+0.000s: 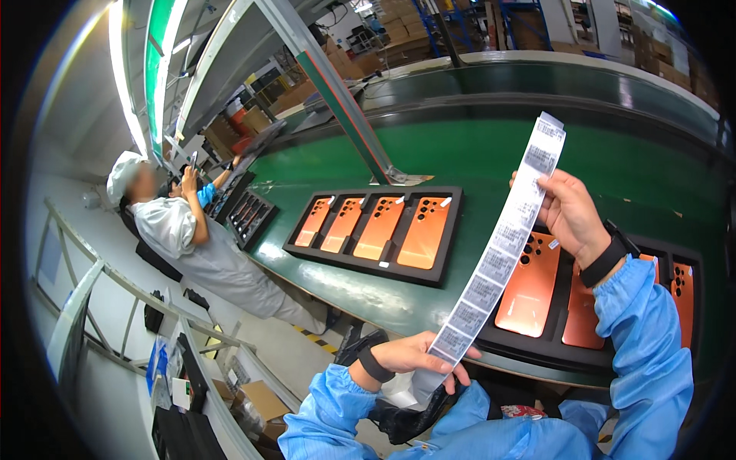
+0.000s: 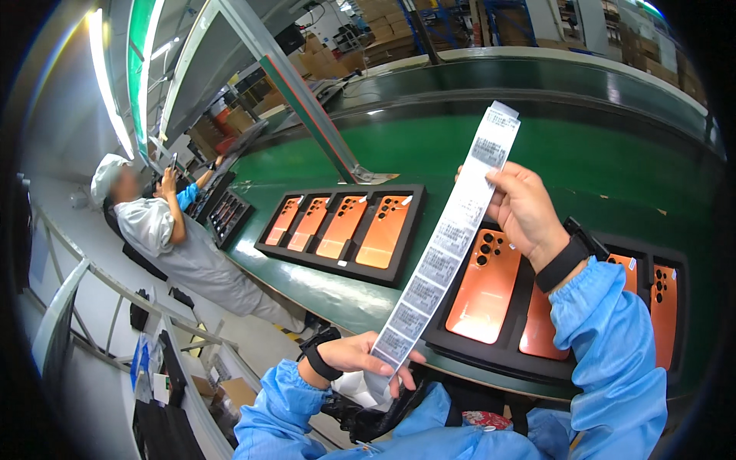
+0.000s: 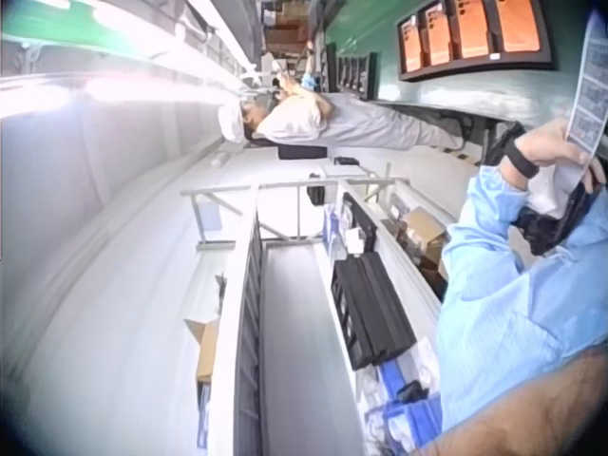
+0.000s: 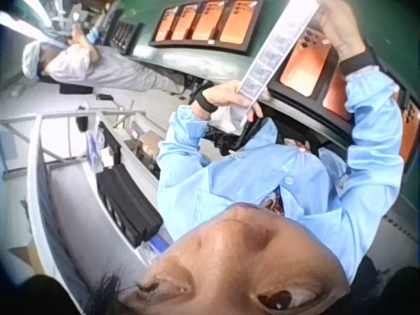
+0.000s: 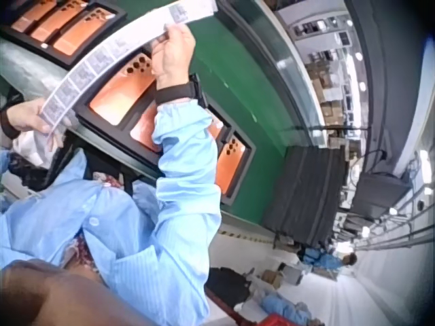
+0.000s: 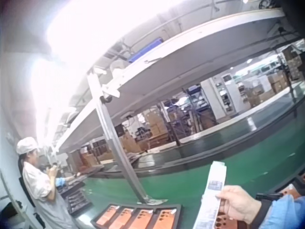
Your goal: Applying labels and regulatory stickers to the back of smartphones on a factory assembly line.
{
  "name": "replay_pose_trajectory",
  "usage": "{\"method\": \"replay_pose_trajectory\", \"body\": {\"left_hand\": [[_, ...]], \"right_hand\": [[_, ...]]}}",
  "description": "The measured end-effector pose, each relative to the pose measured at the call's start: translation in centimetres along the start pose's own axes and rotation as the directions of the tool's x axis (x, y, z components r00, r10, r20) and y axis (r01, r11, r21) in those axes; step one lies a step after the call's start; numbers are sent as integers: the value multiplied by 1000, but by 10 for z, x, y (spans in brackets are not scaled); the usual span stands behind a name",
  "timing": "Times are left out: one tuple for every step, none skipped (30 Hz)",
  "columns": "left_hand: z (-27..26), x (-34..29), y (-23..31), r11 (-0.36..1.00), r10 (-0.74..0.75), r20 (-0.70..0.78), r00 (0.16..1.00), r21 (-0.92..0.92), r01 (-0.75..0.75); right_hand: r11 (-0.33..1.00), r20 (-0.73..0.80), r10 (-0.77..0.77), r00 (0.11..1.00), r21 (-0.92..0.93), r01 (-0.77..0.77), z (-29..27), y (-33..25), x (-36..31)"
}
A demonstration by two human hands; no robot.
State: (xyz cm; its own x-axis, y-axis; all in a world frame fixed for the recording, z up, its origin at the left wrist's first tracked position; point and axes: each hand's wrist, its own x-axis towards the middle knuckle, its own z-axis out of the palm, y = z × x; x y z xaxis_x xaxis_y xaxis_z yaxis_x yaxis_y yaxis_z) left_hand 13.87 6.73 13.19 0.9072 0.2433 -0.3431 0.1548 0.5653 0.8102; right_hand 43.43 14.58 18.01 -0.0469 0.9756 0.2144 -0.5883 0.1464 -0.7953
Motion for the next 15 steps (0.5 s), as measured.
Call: {"method": "replay_pose_trajectory", "body": {"left_hand": [[-2, -4, -2, 1000, 5, -9, 1000, 0, -5], [-4, -9, -5, 1000, -11, -5, 1000, 7, 11], [-7, -15, -7, 1000, -26, -1, 1000, 16, 26], [-9, -19, -9, 998, -2, -1, 1000, 56, 2], [-10, -24, -11, 998, 3, -8, 1000, 57, -3], [-13, -28, -11, 998, -11, -37, 999, 66, 13], [-15, -30, -10, 997, -26, -63, 998, 74, 31], [-16, -31, -8, 998, -32, -97, 995, 44, 37], [-20, -28, -10, 999, -33, -84, 996, 35, 37], [-27, -26, -10, 998, -63, -118, 991, -5, 63], [-33, -22, -8, 995, -96, -144, 985, -45, 90], [-31, -19, -5, 995, -90, -171, 981, -63, 80], [-33, -13, -3, 993, -102, -182, 978, -81, 88], [-34, -7, -2, 992, -100, -177, 979, -90, 85], [-36, -2, -3, 992, -93, -186, 978, -96, 76]], "right_hand": [[1000, -8, -8, 1000, 8, 8, 0, -2, 6], [1000, 1, -5, 1000, 12, 5, 0, -4, 13], [1000, 0, -29, 1000, 10, 29, 2, -6, 19], [999, -1, -52, 999, 9, 52, 3, -9, 26], [999, 8, -51, 999, 12, 51, 2, -12, 32], [998, -3, -61, 998, -3, 61, 1, -14, 39], [997, -17, -71, 997, -20, 71, -2, -17, 45], [992, -4, -88, 996, -88, 87, -9, -16, 54], [992, -14, -81, 997, -99, 79, -16, -15, 60], [949, -70, 6, 998, -315, -28, -24, -14, 64], [849, -148, 79, 986, -508, -145, -33, -13, 68], [716, -160, 122, 979, -669, -199, -38, -11, 68], [584, -224, 47, 973, -785, -209, -41, -11, 62], [450, -108, 3, 994, -888, -97, -59, -9, 57], [307, 31, -11, 999, -951, 33, -73, -6, 55]]}}
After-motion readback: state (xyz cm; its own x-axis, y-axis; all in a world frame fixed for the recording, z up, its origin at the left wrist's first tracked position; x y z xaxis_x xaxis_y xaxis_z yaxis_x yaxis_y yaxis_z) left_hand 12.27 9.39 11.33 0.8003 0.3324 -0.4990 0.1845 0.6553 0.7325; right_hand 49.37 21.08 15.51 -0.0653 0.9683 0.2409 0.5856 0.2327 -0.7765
